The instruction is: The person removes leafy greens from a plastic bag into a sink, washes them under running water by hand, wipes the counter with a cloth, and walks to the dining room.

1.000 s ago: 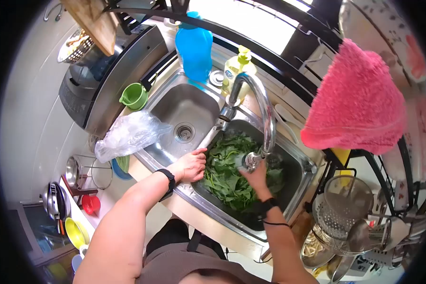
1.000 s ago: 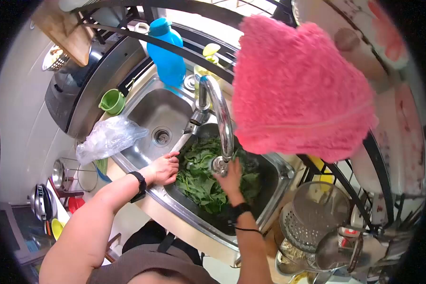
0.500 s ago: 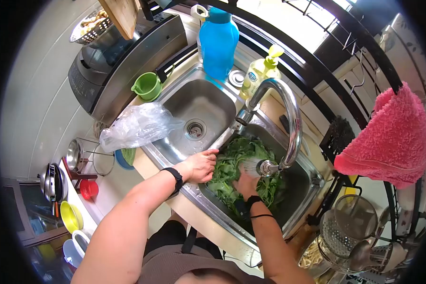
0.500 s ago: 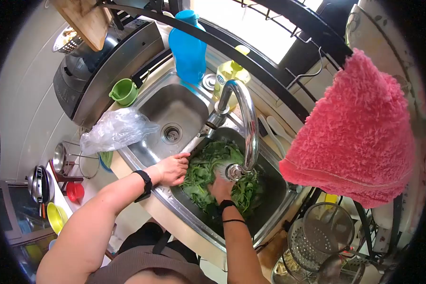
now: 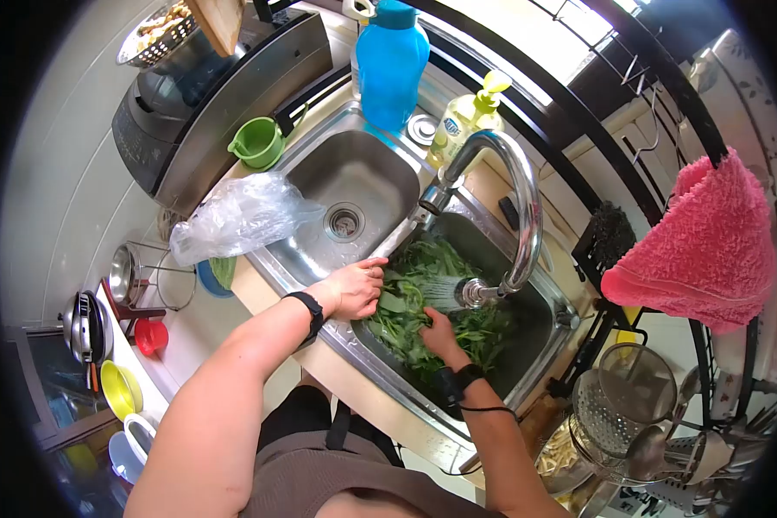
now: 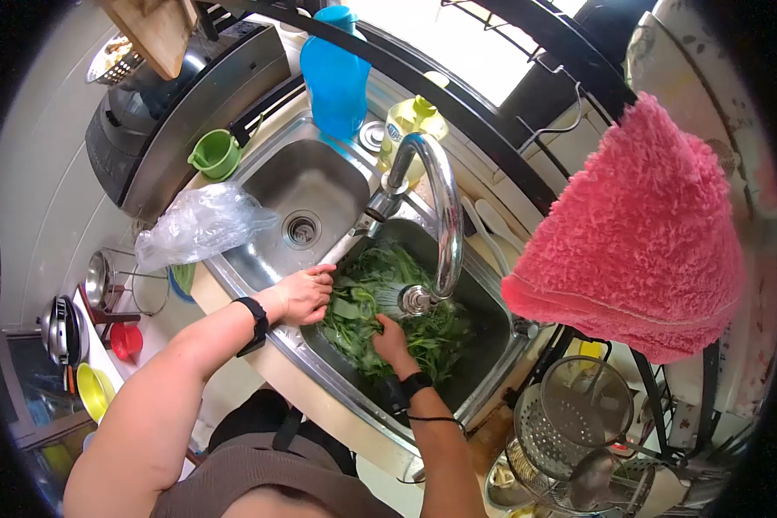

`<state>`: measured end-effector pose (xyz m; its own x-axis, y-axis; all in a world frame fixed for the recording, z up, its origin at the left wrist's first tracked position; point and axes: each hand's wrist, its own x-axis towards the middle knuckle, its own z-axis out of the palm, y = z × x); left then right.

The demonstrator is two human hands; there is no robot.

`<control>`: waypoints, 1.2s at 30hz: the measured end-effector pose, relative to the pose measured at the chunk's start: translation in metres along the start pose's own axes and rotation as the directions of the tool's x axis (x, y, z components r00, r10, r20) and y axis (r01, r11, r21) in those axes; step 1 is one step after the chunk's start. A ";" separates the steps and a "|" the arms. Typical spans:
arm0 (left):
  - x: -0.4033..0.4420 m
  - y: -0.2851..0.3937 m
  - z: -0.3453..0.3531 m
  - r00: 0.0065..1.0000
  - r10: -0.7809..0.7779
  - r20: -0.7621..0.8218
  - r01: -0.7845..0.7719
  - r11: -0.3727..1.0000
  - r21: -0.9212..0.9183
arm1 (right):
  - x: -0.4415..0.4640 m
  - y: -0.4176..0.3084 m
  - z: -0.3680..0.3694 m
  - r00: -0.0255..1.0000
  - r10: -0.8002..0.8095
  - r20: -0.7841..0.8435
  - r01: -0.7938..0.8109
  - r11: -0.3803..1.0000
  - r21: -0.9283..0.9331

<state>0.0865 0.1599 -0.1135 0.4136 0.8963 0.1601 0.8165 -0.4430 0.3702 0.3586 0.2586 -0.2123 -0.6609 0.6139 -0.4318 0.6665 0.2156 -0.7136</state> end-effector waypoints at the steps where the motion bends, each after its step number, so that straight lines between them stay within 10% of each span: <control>1: -0.001 0.001 0.000 1.000 0.001 -0.014 -0.001 1.000 0.010 | -0.003 -0.017 -0.011 0.981 0.052 0.186 -0.116 0.930 0.350; 10: -0.002 -0.003 0.006 1.000 0.009 -0.015 -0.009 1.000 -0.010 | -0.049 -0.088 -0.108 0.984 -0.034 0.174 -0.134 0.500 0.855; 15: -0.002 -0.003 0.008 1.000 0.013 0.019 -0.013 1.000 -0.016 | -0.033 0.003 -0.114 0.986 0.162 0.043 -0.126 0.549 0.826; 17: 0.000 -0.004 0.004 1.000 0.008 0.021 -0.008 1.000 -0.012 | -0.029 0.040 -0.113 0.867 0.268 -0.420 -0.299 0.954 -0.010; 21: 0.000 0.001 0.003 1.000 0.008 0.017 -0.008 1.000 -0.009 | -0.020 0.028 -0.072 0.882 -0.265 -0.390 0.113 0.922 -0.370; 27: 0.000 -0.002 0.002 1.000 0.003 -0.009 -0.003 1.000 -0.018 | -0.009 0.014 -0.034 0.947 -0.177 0.267 0.311 0.707 -0.634; 30: 0.001 -0.003 0.004 1.000 0.009 0.005 -0.009 1.000 -0.004 | 0.024 0.030 -0.038 0.960 0.032 0.278 0.138 0.812 -0.568; 32: 0.000 -0.002 0.004 1.000 0.005 0.000 -0.005 1.000 -0.013 | 0.027 0.001 -0.012 0.970 0.245 0.004 -0.171 0.688 -0.705; 36: 0.000 -0.004 0.006 1.000 0.007 -0.023 -0.008 1.000 -0.025 | 0.010 -0.013 0.030 0.977 -0.213 0.017 0.149 0.623 -0.768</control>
<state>0.0857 0.1619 -0.1199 0.4100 0.8934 0.1838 0.8029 -0.4492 0.3920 0.3334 0.2392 -0.2233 -0.7935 0.5407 -0.2794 0.5815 0.8090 -0.0859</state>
